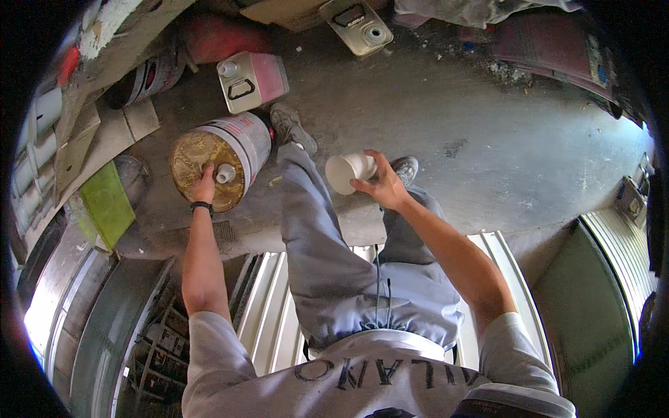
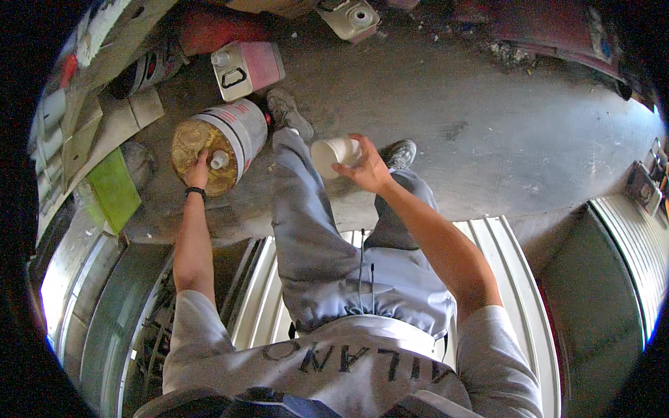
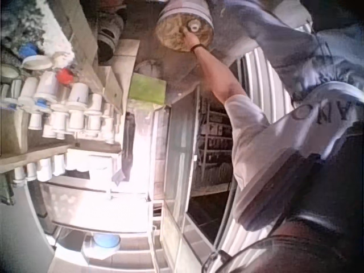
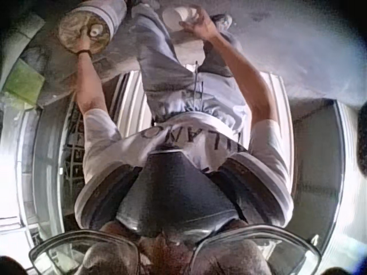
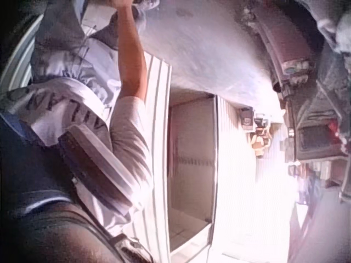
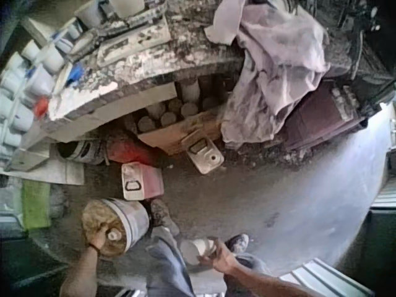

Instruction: The person uses a spray gun to apply white paint to a car bumper inside a paint booth. After finishing, they walk to a workbench, pour paint into the spray gun cup, and clean the equipment with a cloth.

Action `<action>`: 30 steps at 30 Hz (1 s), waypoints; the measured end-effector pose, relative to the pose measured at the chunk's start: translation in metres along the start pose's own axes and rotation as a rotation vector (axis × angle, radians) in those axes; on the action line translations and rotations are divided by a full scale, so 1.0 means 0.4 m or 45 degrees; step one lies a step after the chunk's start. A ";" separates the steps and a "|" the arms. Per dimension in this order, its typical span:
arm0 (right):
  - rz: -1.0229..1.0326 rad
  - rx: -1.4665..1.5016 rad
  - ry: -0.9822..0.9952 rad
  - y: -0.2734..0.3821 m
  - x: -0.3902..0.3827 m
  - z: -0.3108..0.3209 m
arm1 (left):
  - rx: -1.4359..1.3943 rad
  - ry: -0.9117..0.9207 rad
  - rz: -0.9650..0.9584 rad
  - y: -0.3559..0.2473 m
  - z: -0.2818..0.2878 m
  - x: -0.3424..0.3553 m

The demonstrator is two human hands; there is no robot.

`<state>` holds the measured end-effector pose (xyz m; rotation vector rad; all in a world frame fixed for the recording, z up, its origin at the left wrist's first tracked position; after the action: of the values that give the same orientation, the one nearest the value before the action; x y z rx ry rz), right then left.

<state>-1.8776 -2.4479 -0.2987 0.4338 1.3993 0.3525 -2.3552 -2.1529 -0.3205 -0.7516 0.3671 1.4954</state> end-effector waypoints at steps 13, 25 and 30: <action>0.317 0.104 0.055 0.207 0.138 -0.277 | 0.201 0.156 -0.052 -0.236 -0.122 -0.174; 0.229 0.111 -0.209 0.102 0.166 -0.142 | -0.632 -0.174 -0.185 -0.414 -0.291 -0.185; 0.147 0.148 -0.281 0.019 0.214 -0.084 | -1.317 -0.185 -0.271 -0.553 -0.342 -0.200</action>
<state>-1.8984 -2.3970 -0.3727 0.6315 1.1861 0.3078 -2.1158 -2.2821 -0.3194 -1.4135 -0.6462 1.4752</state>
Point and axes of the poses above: each hand's wrist, its own x-axis towards the middle knuckle, its own z-axis out of the back of the hand, y = z × x, the point moved 8 cm from there along x, towards the middle knuckle, and after that the axes turned 15 degrees about -z, right-handed, at the moved point
